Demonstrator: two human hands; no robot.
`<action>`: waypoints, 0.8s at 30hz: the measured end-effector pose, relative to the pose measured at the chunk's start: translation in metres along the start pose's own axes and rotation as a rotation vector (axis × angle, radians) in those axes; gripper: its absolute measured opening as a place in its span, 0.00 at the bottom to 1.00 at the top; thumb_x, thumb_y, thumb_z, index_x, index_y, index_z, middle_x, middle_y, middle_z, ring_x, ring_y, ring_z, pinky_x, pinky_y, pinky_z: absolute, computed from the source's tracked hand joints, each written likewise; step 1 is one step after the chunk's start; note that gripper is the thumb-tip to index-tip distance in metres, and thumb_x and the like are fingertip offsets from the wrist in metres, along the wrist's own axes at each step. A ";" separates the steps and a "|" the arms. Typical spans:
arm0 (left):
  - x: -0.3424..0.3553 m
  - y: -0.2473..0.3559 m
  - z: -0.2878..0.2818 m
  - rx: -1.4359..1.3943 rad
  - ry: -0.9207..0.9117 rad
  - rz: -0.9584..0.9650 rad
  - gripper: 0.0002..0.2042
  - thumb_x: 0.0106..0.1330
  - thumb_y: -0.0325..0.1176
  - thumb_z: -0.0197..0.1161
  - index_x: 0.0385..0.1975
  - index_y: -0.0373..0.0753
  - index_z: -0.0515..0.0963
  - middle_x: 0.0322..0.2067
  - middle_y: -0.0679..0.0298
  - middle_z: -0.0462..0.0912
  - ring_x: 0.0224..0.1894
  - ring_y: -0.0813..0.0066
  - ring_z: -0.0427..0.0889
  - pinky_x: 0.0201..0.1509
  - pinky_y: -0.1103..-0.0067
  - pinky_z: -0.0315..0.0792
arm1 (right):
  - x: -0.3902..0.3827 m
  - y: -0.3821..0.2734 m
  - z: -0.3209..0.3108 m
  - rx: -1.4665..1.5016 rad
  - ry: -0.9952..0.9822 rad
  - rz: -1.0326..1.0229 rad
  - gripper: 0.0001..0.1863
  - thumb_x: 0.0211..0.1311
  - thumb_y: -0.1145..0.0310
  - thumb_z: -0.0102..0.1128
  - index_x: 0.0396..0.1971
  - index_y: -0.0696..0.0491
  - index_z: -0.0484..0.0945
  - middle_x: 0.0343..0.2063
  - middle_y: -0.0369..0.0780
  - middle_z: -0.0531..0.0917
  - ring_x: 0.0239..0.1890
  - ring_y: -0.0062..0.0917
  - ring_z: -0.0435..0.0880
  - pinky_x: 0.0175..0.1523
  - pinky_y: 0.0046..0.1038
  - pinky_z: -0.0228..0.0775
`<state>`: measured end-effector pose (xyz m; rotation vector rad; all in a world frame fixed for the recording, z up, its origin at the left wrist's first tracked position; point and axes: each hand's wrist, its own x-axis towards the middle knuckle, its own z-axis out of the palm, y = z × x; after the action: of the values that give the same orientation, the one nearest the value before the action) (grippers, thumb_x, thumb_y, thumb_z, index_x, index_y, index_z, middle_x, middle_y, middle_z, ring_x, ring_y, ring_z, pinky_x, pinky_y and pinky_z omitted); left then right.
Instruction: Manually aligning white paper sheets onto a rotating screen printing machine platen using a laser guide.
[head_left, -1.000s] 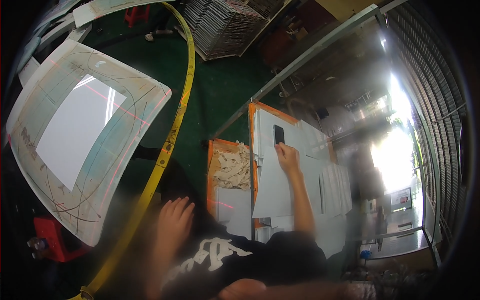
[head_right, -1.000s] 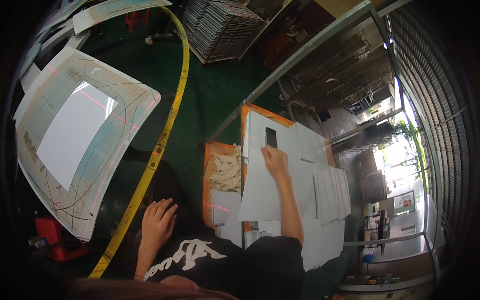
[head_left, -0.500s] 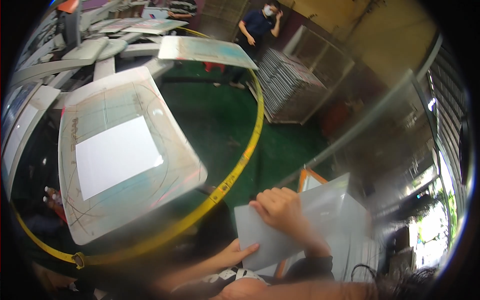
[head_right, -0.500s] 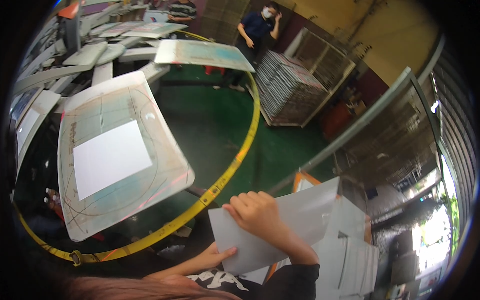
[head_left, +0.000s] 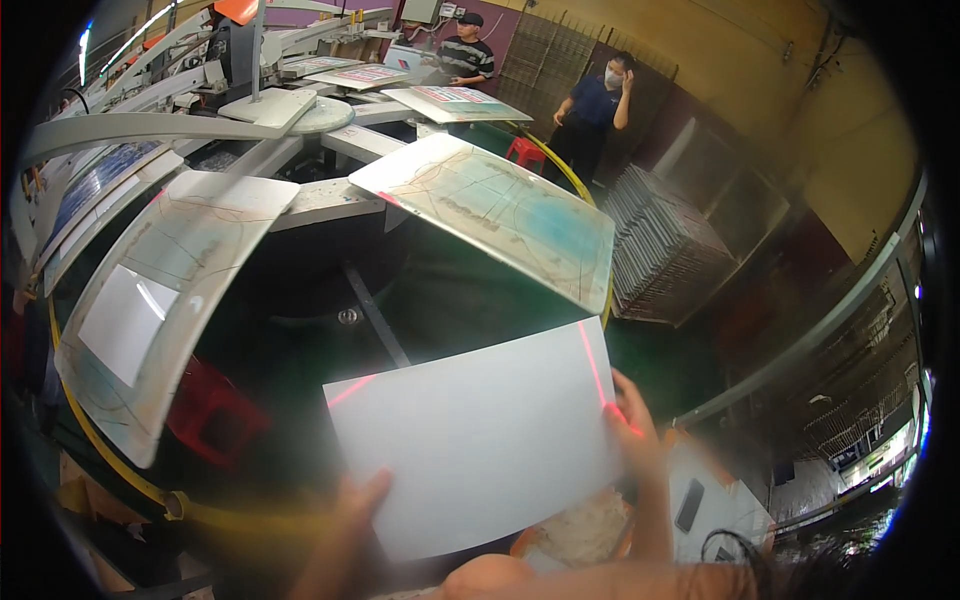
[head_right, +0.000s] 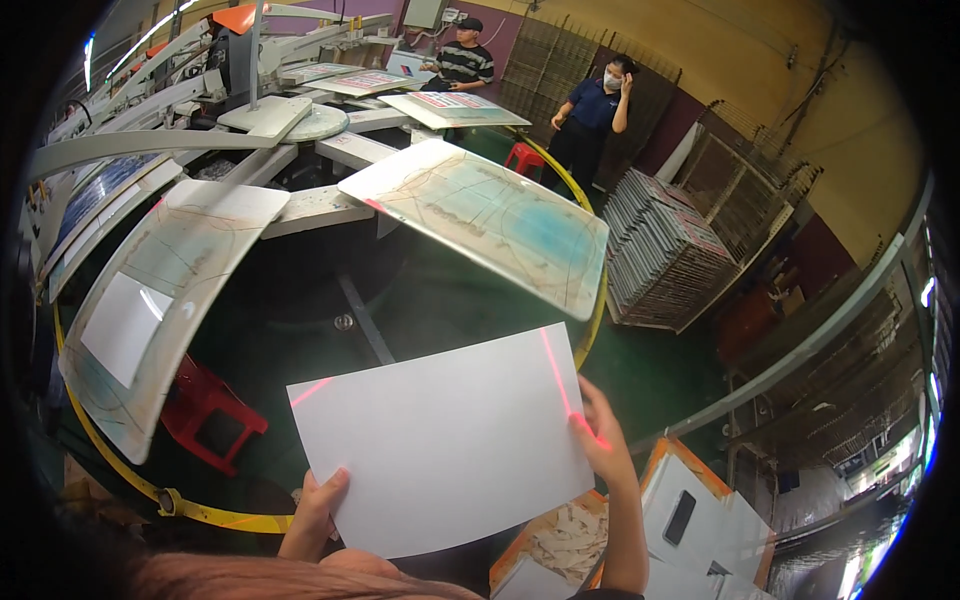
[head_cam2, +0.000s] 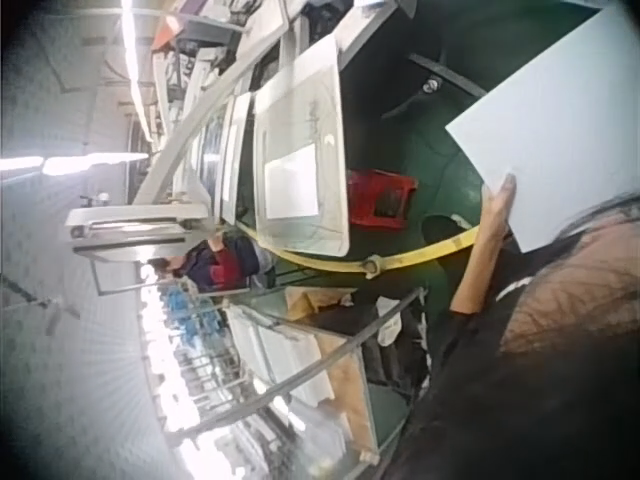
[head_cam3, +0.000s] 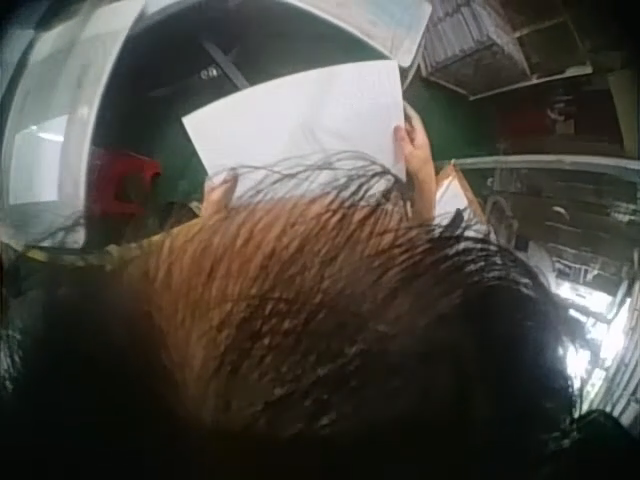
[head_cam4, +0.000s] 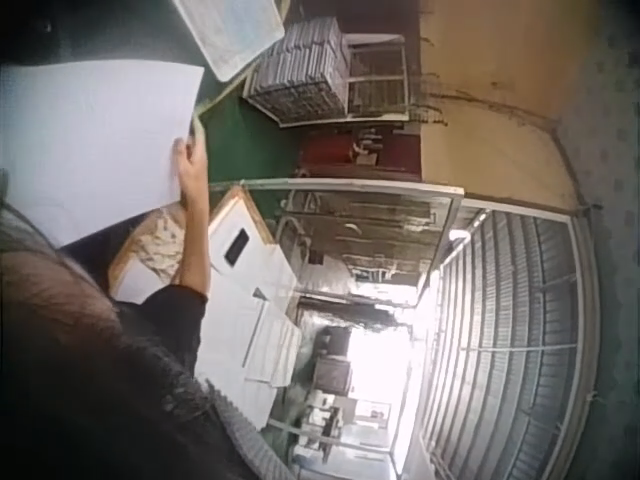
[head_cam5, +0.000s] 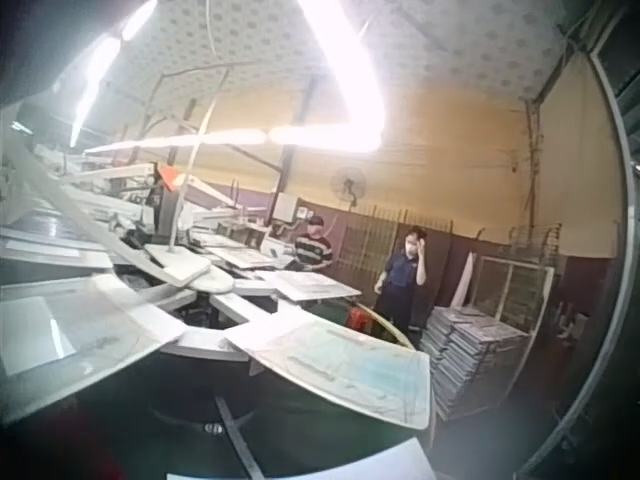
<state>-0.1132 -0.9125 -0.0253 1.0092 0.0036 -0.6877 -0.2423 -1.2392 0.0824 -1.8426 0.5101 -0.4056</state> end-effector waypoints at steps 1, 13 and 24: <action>0.013 -0.010 -0.003 0.036 0.007 0.022 0.25 0.63 0.36 0.61 0.55 0.30 0.63 0.46 0.55 0.75 0.45 0.68 0.77 0.48 0.73 0.74 | 0.012 0.012 -0.003 0.000 -0.010 0.005 0.26 0.64 0.71 0.53 0.62 0.55 0.60 0.48 0.45 0.77 0.50 0.26 0.76 0.55 0.28 0.65; 0.158 -0.041 0.077 0.362 0.168 0.187 0.25 0.62 0.27 0.60 0.58 0.30 0.62 0.52 0.54 0.72 0.53 0.68 0.73 0.58 0.74 0.67 | 0.241 0.107 -0.065 0.108 -0.061 0.059 0.24 0.65 0.77 0.50 0.60 0.61 0.61 0.45 0.44 0.80 0.44 0.22 0.80 0.49 0.23 0.70; 0.212 -0.043 0.117 1.341 0.400 0.605 0.11 0.60 0.23 0.59 0.42 0.32 0.76 0.48 0.54 0.77 0.48 0.55 0.77 0.53 0.69 0.70 | 0.411 0.153 -0.058 0.056 -0.179 0.075 0.24 0.65 0.75 0.51 0.60 0.62 0.62 0.41 0.43 0.82 0.41 0.21 0.81 0.48 0.20 0.70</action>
<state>-0.0040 -1.1302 -0.0594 2.2823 -0.4471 0.1924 0.0538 -1.5464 -0.0333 -1.7805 0.4395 -0.1996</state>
